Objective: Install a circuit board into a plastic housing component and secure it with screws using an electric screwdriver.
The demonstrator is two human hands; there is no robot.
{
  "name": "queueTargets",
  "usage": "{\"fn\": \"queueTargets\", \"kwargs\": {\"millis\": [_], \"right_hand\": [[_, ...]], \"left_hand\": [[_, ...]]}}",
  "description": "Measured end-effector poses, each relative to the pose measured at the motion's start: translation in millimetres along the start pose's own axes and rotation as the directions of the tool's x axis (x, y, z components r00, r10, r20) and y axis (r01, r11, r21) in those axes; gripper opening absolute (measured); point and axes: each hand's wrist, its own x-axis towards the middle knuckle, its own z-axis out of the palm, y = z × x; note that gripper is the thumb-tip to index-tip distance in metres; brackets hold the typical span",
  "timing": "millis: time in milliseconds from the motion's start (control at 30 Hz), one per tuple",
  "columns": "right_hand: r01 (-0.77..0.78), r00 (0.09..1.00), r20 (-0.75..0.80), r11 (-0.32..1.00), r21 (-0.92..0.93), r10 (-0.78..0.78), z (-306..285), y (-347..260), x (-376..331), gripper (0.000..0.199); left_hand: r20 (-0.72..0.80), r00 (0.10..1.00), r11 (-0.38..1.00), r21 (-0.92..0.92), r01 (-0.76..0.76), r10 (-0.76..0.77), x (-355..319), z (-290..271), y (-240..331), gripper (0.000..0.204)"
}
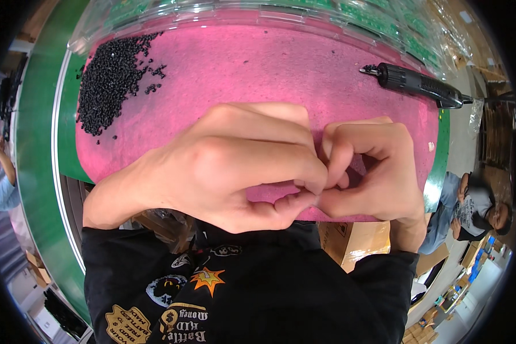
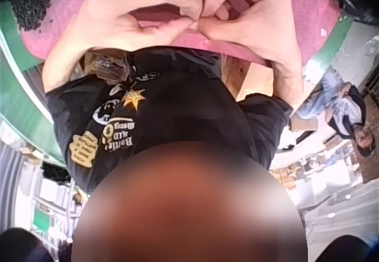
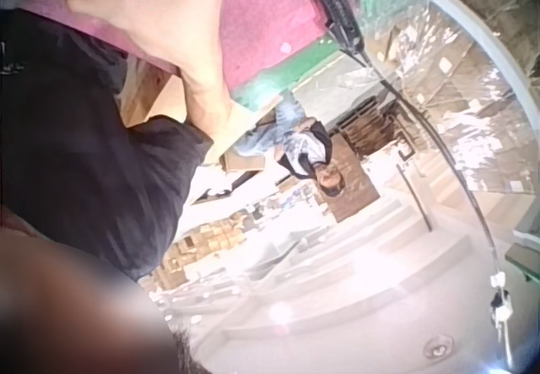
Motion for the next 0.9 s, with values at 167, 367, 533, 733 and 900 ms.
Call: {"fn": "queueTargets", "kwargs": {"millis": [167,367,533,733,900], "right_hand": [[-0.079,0.996,0.021,0.992,-0.095,0.081,0.5,-3.6,1.1,0.011],[-0.090,0.996,-0.013,0.987,-0.131,0.089,1.9,-6.4,-0.6,0.014],[-0.024,1.000,0.006,0.998,-0.051,0.025,-1.7,-2.3,-0.5,0.016],[-0.009,1.000,-0.028,0.995,0.096,0.011,-2.8,-1.6,0.1,0.018],[0.302,0.942,-0.115,0.946,-0.119,-0.316,-6.5,-2.9,-1.5,0.025]], "left_hand": [[0.066,0.989,0.991,0.019,0.131,-0.132,-1.6,-2.3,1.8,0.017],[0.143,0.936,0.946,0.007,0.324,-0.321,-0.8,-4.9,8.5,0.017],[0.166,0.887,0.878,-0.151,0.455,-0.431,-0.8,-5.6,10.8,0.012],[0.112,0.936,0.928,-0.133,0.347,-0.334,3.6,-10.8,5.1,0.008],[0.087,0.880,0.873,-0.118,0.474,-0.467,3.7,-10.2,7.0,0.010]]}}
